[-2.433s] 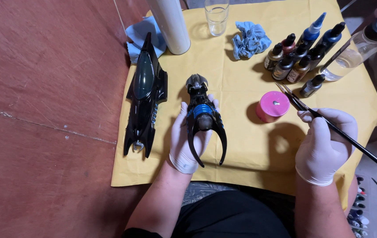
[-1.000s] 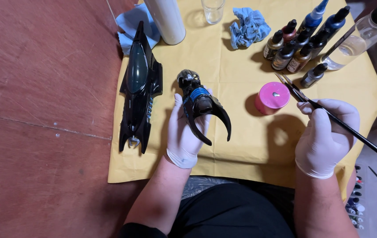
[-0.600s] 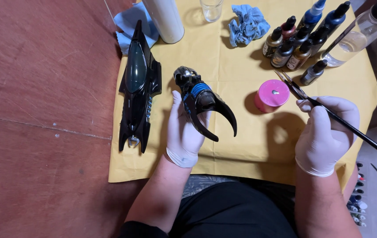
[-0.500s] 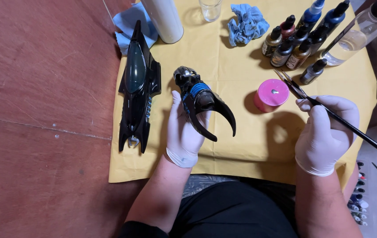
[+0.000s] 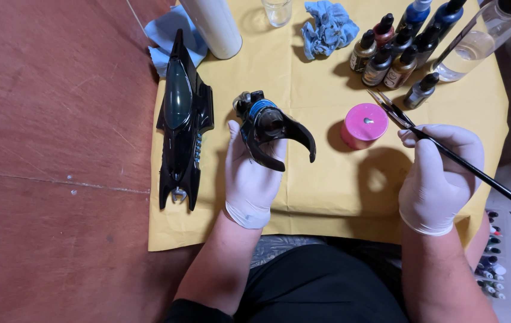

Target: Applying paint to the fine details of a plastic model using a small paintbrush.

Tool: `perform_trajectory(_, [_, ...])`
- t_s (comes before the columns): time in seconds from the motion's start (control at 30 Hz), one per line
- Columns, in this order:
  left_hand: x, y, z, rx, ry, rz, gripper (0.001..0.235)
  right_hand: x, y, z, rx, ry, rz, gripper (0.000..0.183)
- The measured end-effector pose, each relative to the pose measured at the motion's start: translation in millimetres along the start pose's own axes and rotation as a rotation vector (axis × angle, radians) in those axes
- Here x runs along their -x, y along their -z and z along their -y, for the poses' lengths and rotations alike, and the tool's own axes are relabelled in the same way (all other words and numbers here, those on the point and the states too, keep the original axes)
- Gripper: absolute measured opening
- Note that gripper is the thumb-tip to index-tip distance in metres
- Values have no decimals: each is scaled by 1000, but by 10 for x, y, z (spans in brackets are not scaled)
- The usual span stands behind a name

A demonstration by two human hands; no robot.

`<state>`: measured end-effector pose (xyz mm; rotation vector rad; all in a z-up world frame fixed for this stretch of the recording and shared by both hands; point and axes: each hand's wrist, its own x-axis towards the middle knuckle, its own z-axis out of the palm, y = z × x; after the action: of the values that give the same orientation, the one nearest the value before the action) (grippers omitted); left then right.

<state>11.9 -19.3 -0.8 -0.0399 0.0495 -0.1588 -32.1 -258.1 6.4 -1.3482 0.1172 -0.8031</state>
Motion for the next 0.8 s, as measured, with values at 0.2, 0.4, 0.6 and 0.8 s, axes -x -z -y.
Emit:
perform_trajectory(0.2, [-90,-156,61,158,-17,-36,45,13,12,0,15,22,9,19])
perform_trajectory(0.4, [-153,-273,53,346,34,2,37,19,28,-18,-4,18,5,22])
perform_trajectory(0.6, [-163,-282,5,387,67,-29,47,20,55,-36,-67,4,26,21])
perform_trajectory(0.8, [-170,-223,7,378,66,-38,46,17,62,-46,-73,-25,19,20])
